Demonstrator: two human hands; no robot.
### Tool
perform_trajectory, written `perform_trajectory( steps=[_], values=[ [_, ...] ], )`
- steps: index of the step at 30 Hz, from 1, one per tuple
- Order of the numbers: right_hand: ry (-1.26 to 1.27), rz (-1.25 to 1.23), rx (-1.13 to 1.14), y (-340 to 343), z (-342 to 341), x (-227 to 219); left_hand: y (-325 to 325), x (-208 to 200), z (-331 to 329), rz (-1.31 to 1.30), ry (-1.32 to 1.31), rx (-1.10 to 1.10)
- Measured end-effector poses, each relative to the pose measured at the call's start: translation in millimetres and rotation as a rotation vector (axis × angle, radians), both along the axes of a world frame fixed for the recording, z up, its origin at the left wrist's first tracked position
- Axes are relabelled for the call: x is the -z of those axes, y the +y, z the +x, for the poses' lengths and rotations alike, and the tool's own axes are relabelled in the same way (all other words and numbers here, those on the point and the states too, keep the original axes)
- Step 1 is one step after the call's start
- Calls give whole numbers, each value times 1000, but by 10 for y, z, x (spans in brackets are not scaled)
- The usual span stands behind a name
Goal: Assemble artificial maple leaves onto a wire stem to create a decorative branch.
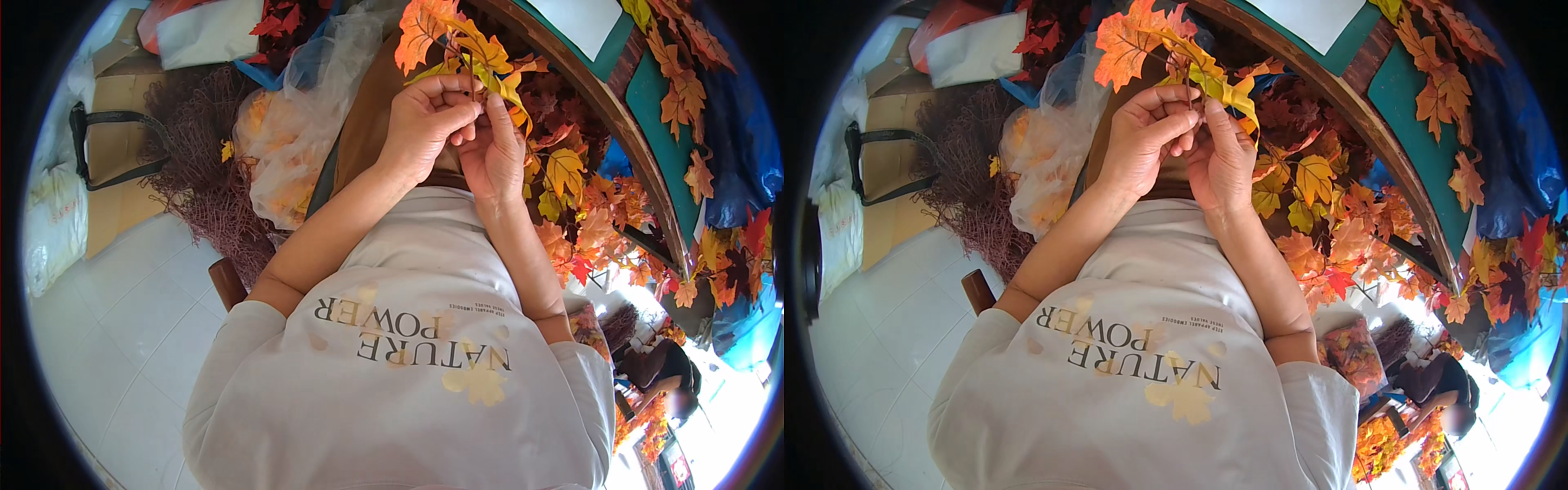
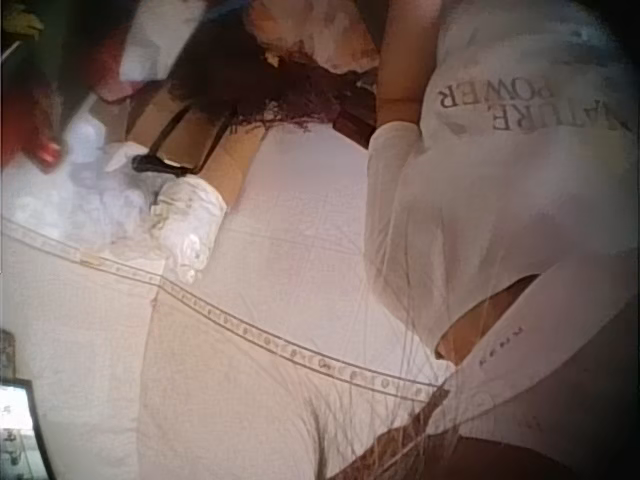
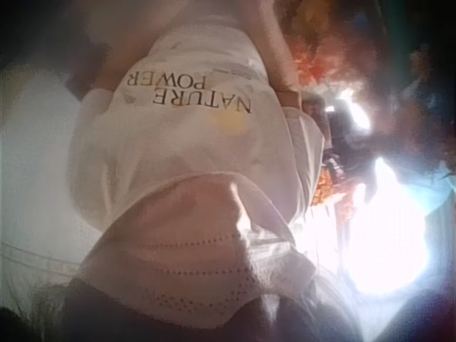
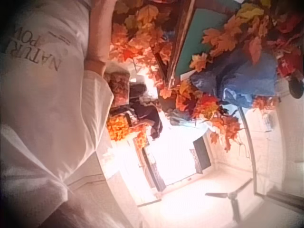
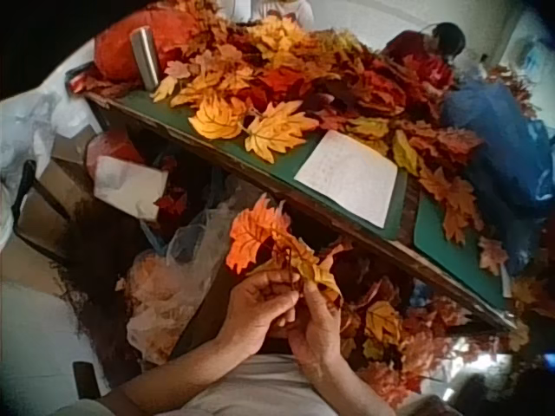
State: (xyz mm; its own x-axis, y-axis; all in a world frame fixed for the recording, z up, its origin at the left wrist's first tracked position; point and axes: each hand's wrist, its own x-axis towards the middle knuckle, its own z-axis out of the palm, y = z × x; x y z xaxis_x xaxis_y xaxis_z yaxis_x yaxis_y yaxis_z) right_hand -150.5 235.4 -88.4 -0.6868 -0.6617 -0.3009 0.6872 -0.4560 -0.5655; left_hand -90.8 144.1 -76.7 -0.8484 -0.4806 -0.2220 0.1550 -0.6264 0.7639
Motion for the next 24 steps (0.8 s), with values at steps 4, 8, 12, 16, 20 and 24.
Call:
perform_trajectory(
  steps=[4, 8, 12, 16, 20, 24],
  values=[
    [17, -4, 25, 4, 14, 30, -13, 21, -9, -3, 5, 3],
    [135, 29, 69, -17, 13, 97, -18, 37, -5, 3, 16, 9],
    [220, 49, 118, -18, 38, 109, -7, 30, -1, 8, 18, 22],
    [187, 52, 145, -25, 58, 87, 14, 28, 1, 26, 18, 23],
    [43, 36, 107, -42, 46, 8, 10, 30, -6, 95, -11, 13],
    [34, 15, -26, 8, 16, -13, 0, 6, -3, 125, -6, -6]
  ],
)
